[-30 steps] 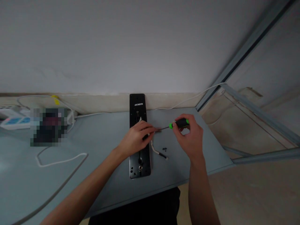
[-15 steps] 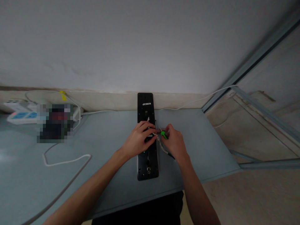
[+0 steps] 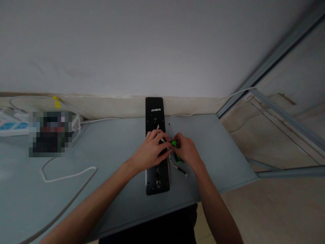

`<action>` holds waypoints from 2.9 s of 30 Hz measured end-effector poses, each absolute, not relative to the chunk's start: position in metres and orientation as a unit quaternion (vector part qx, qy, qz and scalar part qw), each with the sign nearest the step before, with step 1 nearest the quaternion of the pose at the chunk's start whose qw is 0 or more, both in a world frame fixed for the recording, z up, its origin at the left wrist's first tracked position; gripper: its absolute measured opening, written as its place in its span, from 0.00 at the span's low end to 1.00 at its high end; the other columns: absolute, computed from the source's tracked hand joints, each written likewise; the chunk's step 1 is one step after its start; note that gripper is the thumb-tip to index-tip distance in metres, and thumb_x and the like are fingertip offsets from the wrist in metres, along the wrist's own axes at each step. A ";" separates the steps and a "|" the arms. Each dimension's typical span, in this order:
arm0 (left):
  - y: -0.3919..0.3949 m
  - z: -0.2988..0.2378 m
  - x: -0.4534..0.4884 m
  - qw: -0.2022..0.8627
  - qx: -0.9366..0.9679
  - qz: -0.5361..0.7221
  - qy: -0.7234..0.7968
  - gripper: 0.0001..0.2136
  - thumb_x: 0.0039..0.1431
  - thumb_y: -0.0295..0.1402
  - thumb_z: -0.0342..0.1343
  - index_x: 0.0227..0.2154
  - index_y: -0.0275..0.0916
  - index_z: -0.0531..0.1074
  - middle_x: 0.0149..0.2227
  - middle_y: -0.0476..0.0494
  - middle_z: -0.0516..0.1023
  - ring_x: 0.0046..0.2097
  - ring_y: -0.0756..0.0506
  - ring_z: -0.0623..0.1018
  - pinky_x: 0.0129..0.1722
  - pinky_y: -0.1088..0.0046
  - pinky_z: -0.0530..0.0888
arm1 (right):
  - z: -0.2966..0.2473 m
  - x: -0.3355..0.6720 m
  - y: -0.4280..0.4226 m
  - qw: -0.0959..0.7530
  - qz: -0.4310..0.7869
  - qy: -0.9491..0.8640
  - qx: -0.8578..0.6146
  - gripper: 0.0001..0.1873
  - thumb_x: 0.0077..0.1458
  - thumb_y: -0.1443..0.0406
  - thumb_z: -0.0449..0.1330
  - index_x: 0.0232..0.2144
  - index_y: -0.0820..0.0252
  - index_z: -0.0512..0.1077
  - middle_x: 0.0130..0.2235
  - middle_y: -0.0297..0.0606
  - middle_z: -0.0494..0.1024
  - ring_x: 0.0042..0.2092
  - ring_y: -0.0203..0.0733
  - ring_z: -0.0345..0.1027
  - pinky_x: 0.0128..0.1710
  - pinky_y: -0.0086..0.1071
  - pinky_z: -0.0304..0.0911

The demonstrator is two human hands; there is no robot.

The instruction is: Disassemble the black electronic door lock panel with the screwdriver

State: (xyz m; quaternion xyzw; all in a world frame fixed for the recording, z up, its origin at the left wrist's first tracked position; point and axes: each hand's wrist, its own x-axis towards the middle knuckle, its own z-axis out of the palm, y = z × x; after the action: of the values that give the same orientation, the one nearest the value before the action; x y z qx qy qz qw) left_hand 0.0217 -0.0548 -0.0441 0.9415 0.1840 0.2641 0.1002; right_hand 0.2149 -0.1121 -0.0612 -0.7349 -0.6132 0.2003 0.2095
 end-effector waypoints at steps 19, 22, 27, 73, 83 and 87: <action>-0.072 -0.047 0.054 0.062 0.969 0.201 0.132 0.08 0.66 0.29 0.59 0.32 0.36 0.80 0.57 0.37 0.75 0.67 0.29 0.62 0.63 0.44 0.66 | -0.061 0.257 -0.169 0.193 0.240 -0.687 -0.658 0.11 0.50 0.72 0.68 0.36 0.55 0.81 0.41 0.39 0.81 0.48 0.47 0.73 0.53 0.41 0.65; -0.072 -0.045 0.057 0.060 0.971 0.192 0.128 0.08 0.67 0.29 0.58 0.32 0.36 0.80 0.55 0.36 0.77 0.67 0.29 0.63 0.62 0.44 0.68 | -0.065 0.255 -0.168 0.206 0.238 -0.686 -0.656 0.07 0.52 0.71 0.68 0.34 0.56 0.82 0.39 0.39 0.81 0.47 0.47 0.73 0.53 0.42 0.65; -0.074 -0.043 0.060 0.051 0.971 0.196 0.129 0.08 0.66 0.28 0.58 0.30 0.35 0.79 0.54 0.37 0.77 0.65 0.29 0.66 0.61 0.44 0.69 | -0.073 0.256 -0.168 0.230 0.240 -0.688 -0.646 0.05 0.56 0.70 0.67 0.33 0.56 0.82 0.38 0.38 0.81 0.45 0.44 0.73 0.52 0.40 0.65; -0.083 -0.034 0.082 0.043 0.990 -0.006 0.132 0.06 0.61 0.34 0.67 0.36 0.36 0.81 0.40 0.40 0.80 0.43 0.37 0.82 0.42 0.60 0.78 | -0.065 0.264 -0.174 0.217 0.268 -0.702 -0.623 0.14 0.59 0.76 0.59 0.38 0.58 0.83 0.39 0.39 0.81 0.41 0.40 0.74 0.46 0.33 0.67; -0.082 -0.037 0.081 0.037 0.992 0.023 0.120 0.05 0.60 0.32 0.68 0.34 0.36 0.80 0.38 0.40 0.80 0.42 0.38 0.82 0.41 0.63 0.76 | -0.063 0.263 -0.180 0.214 0.268 -0.690 -0.638 0.12 0.57 0.76 0.60 0.34 0.60 0.82 0.36 0.39 0.81 0.37 0.38 0.74 0.40 0.32 0.66; -0.082 -0.035 0.081 0.029 0.992 0.011 0.123 0.05 0.60 0.33 0.68 0.36 0.37 0.80 0.39 0.40 0.80 0.44 0.37 0.82 0.43 0.62 0.76 | -0.059 0.266 -0.181 0.233 0.277 -0.685 -0.633 0.11 0.56 0.75 0.61 0.34 0.59 0.82 0.36 0.38 0.81 0.36 0.37 0.74 0.40 0.31 0.68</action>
State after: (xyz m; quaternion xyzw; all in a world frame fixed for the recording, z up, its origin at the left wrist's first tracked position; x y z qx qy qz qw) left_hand 0.0812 -0.0819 -0.0346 0.9919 0.1227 0.0106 0.0294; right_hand 0.2660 -0.1809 -0.0590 -0.6327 -0.6848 0.2767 0.2326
